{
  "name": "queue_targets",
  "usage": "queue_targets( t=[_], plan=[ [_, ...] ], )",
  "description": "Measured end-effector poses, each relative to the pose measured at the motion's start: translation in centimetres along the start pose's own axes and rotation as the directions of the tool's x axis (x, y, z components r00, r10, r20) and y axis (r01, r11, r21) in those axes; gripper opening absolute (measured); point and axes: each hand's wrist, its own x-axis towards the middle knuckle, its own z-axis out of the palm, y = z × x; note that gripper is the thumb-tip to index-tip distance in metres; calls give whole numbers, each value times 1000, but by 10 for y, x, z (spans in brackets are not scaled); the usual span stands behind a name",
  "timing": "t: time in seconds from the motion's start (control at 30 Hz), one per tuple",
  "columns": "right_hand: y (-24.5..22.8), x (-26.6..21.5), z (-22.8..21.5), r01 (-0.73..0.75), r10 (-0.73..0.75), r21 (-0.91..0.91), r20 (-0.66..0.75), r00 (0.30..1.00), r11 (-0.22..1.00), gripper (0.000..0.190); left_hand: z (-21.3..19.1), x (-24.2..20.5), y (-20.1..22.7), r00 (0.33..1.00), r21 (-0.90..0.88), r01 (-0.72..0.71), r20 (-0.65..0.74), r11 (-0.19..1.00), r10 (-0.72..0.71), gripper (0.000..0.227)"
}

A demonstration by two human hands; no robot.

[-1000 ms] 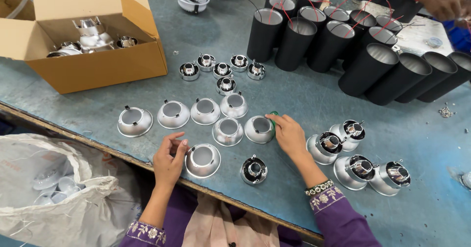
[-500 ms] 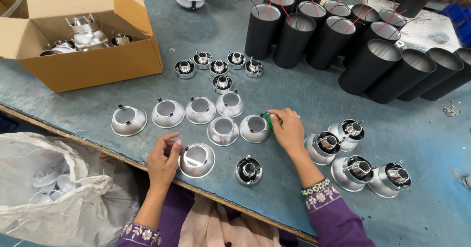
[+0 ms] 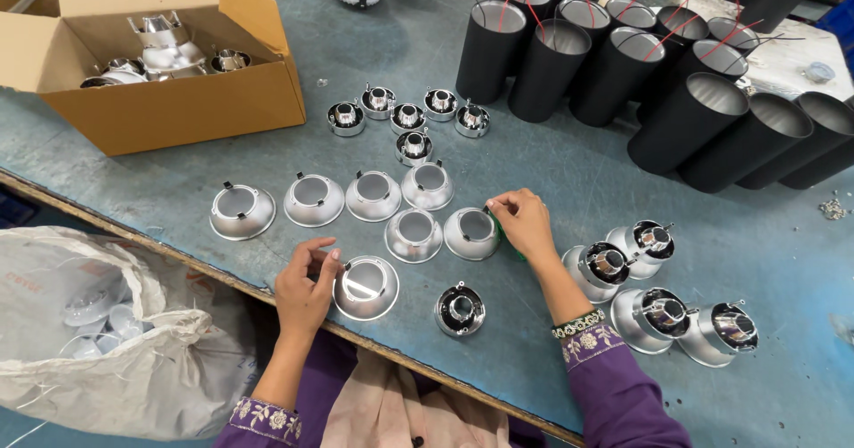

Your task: The person assembles multiple small metallic light fixture housings on a blue workbench. They insert internal components into each housing and use a green-handled screwdriver to tighten or adjust parts. Completed units are placed in a group on the right side of the table.

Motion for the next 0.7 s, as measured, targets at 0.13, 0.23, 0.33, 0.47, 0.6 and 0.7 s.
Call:
queue_targets(
  t=[0.13, 0.23, 0.33, 0.47, 0.6, 0.7],
  plan=[
    [-16, -9, -11, 49, -48, 18, -74, 996, 999, 16, 0, -1, 0, 1000, -1, -13, -4, 1000, 13, 21],
    [-34, -27, -26, 159, -168, -135, -59, 984, 978, 18, -1, -1, 1, 1000, -8, -12, -8, 1000, 12, 21],
    [-49, -50, -33, 291, -322, -332, -42, 946, 897, 33, -1, -2, 1, 1000, -24, 7, -12, 1000, -7, 21],
    [-54, -58, -31, 317, -354, -517, 29, 935, 795, 46, 1, -2, 2, 1000, -38, 10, -25, 999, -11, 21],
    [-52, -55, -25, 285, -317, -513, 25, 948, 810, 45, 0, -3, 2, 1000, -42, 14, -27, 999, -15, 21],
    [-52, -51, -26, 259, -290, -493, 13, 957, 831, 46, 0, -2, 3, 999, -41, 10, -31, 999, -12, 21]
  ],
)
